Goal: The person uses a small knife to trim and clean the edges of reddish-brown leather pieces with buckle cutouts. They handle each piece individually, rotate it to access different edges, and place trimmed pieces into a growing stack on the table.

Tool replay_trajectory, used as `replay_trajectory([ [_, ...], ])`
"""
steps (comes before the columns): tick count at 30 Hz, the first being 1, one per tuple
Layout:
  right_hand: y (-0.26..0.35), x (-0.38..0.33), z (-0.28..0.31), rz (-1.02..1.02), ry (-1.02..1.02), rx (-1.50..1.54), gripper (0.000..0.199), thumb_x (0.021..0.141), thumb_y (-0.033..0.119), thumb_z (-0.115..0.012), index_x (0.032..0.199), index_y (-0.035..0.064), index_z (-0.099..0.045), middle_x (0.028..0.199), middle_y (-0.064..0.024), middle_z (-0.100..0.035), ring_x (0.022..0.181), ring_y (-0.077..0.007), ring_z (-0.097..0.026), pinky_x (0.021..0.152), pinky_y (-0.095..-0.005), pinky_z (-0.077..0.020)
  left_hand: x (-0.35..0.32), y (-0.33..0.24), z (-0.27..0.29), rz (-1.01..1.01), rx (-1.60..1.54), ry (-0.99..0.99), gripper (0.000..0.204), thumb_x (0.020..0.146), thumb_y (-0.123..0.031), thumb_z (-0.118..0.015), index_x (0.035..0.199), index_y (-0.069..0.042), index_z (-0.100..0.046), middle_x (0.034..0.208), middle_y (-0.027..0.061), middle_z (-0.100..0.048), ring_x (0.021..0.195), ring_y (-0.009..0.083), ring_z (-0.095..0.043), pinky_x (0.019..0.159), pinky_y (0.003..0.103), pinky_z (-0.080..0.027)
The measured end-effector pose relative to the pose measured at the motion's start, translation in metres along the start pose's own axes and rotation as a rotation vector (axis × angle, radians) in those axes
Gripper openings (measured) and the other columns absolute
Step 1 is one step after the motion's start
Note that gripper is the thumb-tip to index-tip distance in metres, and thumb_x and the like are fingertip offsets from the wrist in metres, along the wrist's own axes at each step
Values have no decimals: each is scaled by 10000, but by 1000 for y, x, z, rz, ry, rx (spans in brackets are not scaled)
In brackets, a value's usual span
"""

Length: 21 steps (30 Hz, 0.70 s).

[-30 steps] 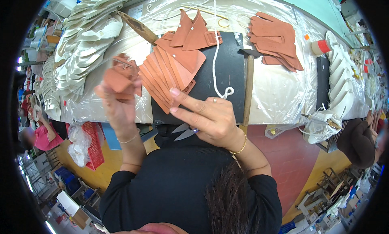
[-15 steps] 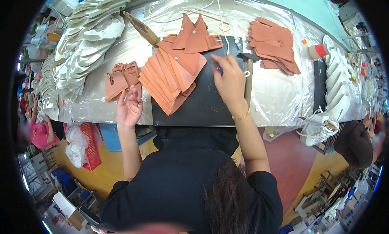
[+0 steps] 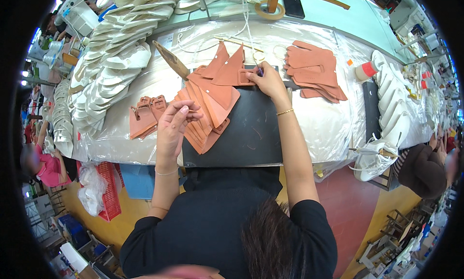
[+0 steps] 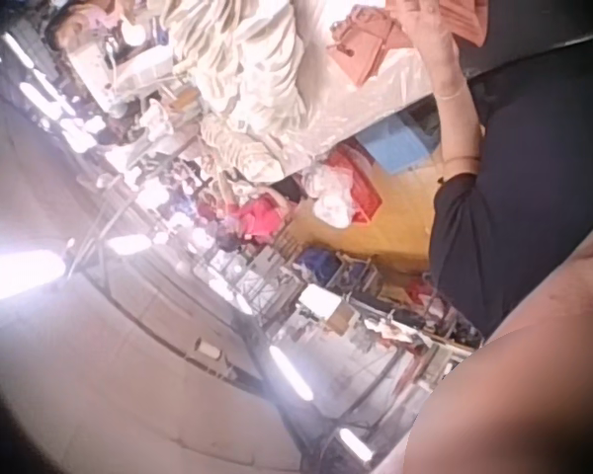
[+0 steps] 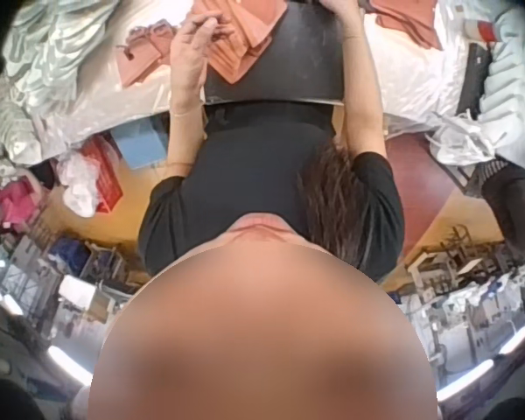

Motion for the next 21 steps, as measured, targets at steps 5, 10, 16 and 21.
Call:
replay_trajectory([
  [5, 26, -19, 17, -54, 55, 873, 235, 874, 164, -707, 1003, 74, -533, 683, 26, -529, 467, -6, -359, 403, -177, -263, 4, -9, 11, -77, 141, -55, 220, 963, -145, -570, 1114, 11, -609, 1020, 80, -655, 939, 139, -624, 805, 253, -485],
  [10, 80, -47, 30, 113, 155, 987, 204, 883, 136, -690, 1004, 72, -540, 715, 33, -541, 495, -15, -384, 431, -180, -300, -3, -22, 26, -186, 64, -173, 221, 960, -126, -568, 1137, 6, -587, 1028, 78, -626, 909, 132, -607, 795, 242, -474],
  [16, 106, -79, -41, 267, 360, 355, 284, 845, 189, -719, 1047, 26, -601, 856, -32, -611, 743, -126, -570, 666, -277, -478, -32, -43, 47, -461, 202, -411, 207, 942, -74, -583, 1130, -3, -539, 956, 31, -503, 868, 97, -505, 779, 240, -451],
  [21, 95, -90, -36, 292, 36, 26, 372, 814, 206, -739, 1101, 21, -590, 990, -100, -623, 881, -216, -603, 807, -343, -477, -27, -30, 24, -324, 655, -199, 261, 869, -9, -636, 1128, 3, -601, 997, 75, -537, 860, 127, -547, 773, 264, -470],
])
Point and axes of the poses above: each hand's wrist, its own x-axis towards the middle knuckle, its own z-axis out of the back of the hand, y = z × x, the point moved 10 cm from there along x, towards the middle knuckle
